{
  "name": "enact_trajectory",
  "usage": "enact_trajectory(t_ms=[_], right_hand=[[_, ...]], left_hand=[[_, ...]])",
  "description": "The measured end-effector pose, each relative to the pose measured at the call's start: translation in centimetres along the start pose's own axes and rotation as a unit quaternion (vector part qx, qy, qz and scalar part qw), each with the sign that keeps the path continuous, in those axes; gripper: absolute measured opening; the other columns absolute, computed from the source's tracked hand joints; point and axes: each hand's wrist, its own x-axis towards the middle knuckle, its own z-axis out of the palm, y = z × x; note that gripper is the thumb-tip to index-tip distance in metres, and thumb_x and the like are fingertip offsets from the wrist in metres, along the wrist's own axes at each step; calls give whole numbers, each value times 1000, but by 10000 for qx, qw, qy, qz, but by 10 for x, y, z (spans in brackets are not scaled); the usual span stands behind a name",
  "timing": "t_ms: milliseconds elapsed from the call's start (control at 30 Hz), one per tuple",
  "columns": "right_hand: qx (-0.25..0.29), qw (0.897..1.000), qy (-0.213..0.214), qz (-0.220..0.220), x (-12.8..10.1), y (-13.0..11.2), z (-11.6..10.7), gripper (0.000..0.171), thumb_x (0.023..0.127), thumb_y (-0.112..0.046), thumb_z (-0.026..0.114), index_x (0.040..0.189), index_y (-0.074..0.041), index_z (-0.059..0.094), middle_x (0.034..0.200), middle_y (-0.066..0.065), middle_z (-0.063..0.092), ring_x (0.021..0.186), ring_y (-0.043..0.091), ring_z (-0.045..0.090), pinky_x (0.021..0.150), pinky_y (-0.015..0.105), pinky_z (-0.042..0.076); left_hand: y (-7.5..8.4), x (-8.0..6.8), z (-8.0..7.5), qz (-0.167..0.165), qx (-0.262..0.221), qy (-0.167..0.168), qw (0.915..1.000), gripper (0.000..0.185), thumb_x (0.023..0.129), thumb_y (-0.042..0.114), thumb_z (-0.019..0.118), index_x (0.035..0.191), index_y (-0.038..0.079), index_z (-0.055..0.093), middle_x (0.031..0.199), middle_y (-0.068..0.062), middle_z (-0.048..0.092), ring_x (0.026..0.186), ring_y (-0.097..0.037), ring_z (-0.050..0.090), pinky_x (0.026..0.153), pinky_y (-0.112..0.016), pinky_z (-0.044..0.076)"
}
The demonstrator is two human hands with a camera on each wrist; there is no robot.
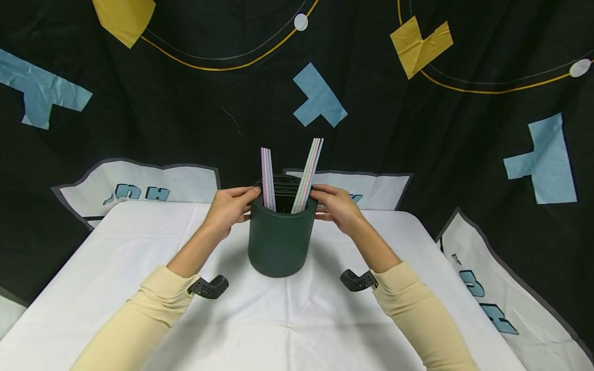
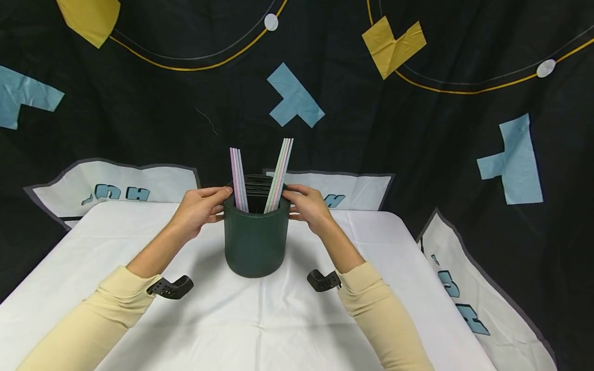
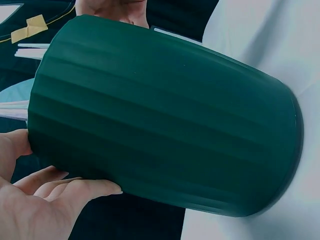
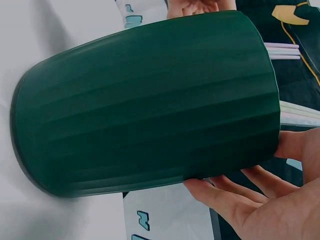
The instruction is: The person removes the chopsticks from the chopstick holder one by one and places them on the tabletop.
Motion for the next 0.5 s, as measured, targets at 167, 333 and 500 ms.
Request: enact_trajectory(t_ms=[167,333,500], right_hand=[[73,10000,-46,-43,-1,2,-6,48,102,-19,60,148,-7,50,138,18,60,108,26,69,100,45,56],[39,9999,-104,-87,0,4,-9,49,102,-18,60,148,-6,50,139,19,60,111,29,68,101,46,56],[-82,9998,-167,-107,2,5,-12,49,102,-19,59,148,-7,50,141,19,59,112,29,68,101,47,55]], left_hand=[[1,0,5,25,99,34,9999,50,101,33,64,141,4,59,139,-18,62,128,-37,61,99,-51,54],[3,2,4,-78,318,-55,9994,50,102,32,62,144,5,55,143,-17,59,131,-37,59,100,-49,54],[8,7,1,-277,282,-341,9986,53,103,28,60,148,3,50,146,-19,56,133,-36,57,107,-49,50]])
